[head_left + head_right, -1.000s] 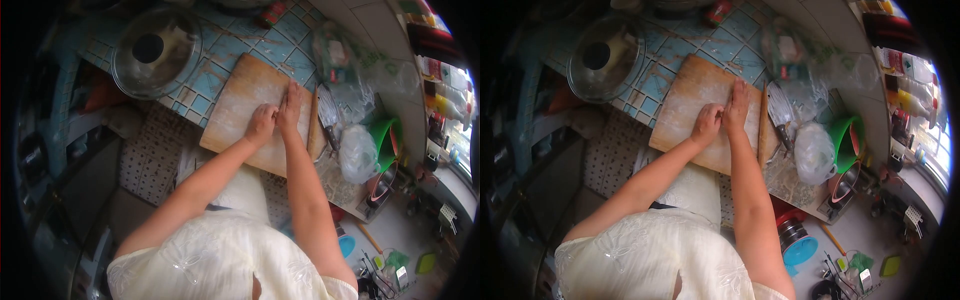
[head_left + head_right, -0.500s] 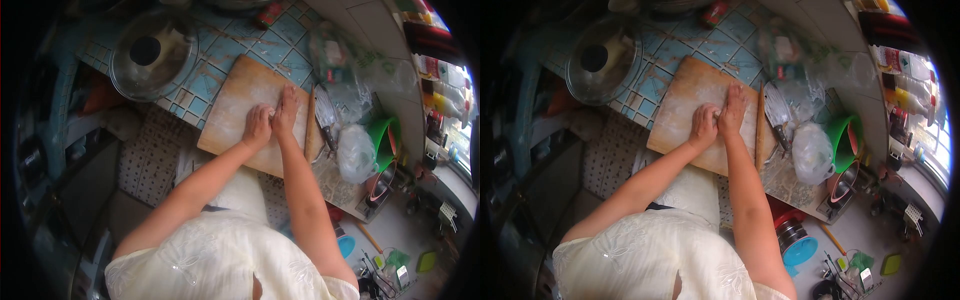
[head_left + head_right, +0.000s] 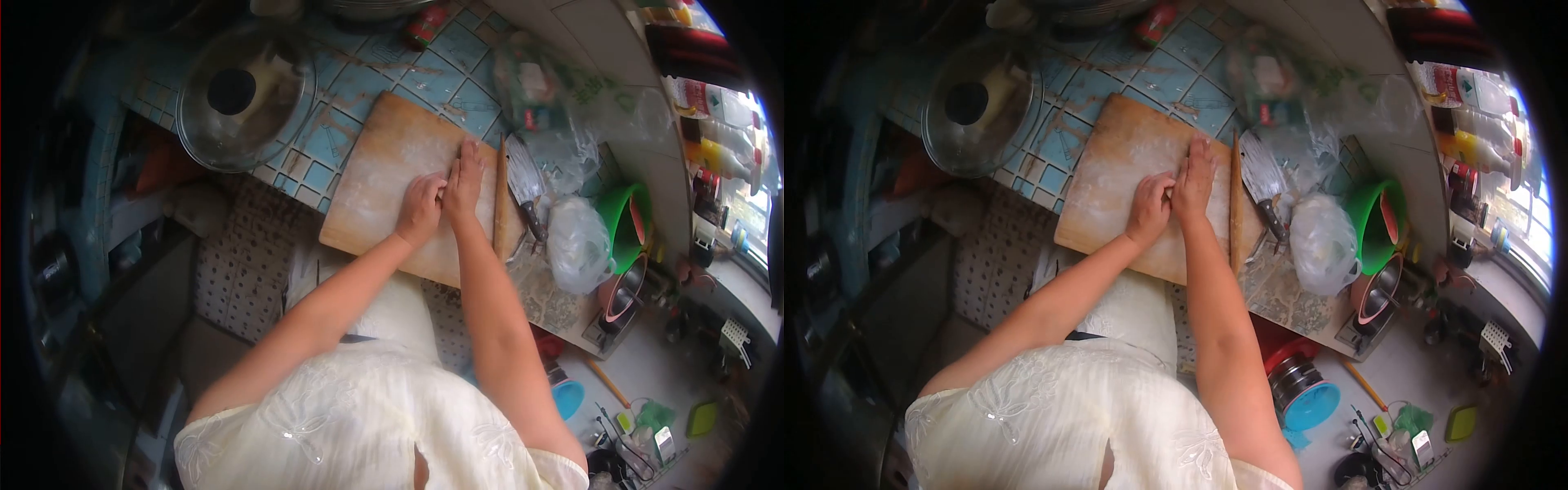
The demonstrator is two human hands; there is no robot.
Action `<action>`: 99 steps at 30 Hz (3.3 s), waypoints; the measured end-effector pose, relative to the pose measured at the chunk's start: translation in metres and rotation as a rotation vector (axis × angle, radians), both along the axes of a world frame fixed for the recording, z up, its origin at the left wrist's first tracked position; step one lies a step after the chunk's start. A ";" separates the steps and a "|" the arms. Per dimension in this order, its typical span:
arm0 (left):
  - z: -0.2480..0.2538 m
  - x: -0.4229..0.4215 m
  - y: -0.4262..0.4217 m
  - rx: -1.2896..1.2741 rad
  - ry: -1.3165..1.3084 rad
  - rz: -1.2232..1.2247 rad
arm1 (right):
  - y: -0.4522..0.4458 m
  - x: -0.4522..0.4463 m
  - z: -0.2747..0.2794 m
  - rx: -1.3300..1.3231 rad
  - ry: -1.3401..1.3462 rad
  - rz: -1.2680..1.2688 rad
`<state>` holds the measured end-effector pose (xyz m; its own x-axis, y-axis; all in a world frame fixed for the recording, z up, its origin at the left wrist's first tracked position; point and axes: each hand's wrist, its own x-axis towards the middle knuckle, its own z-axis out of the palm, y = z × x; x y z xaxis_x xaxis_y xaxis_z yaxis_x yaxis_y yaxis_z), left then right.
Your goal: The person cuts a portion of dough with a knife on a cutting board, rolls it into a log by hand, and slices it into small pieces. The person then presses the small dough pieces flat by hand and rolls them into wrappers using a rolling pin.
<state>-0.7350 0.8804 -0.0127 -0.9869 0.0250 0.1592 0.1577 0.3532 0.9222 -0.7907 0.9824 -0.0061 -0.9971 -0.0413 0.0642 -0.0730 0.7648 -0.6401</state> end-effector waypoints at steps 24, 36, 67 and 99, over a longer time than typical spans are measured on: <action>-0.004 -0.009 0.006 -0.179 0.039 0.017 | -0.005 -0.008 -0.004 -0.362 -0.010 -0.173; 0.020 -0.013 0.003 -0.289 -0.023 0.143 | 0.003 -0.009 -0.004 -0.264 -0.030 -0.030; 0.003 -0.016 0.002 -0.182 0.025 0.022 | 0.008 -0.009 -0.004 -0.354 -0.054 -0.143; 0.054 0.008 -0.114 -0.129 -0.024 0.171 | 0.020 0.039 0.032 0.110 0.027 0.221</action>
<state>-0.7265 0.7661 0.0410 -0.9820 -0.1242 0.1423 0.0643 0.4884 0.8702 -0.7522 1.0026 0.0255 -0.9611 -0.2663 0.0740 -0.2621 0.7933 -0.5496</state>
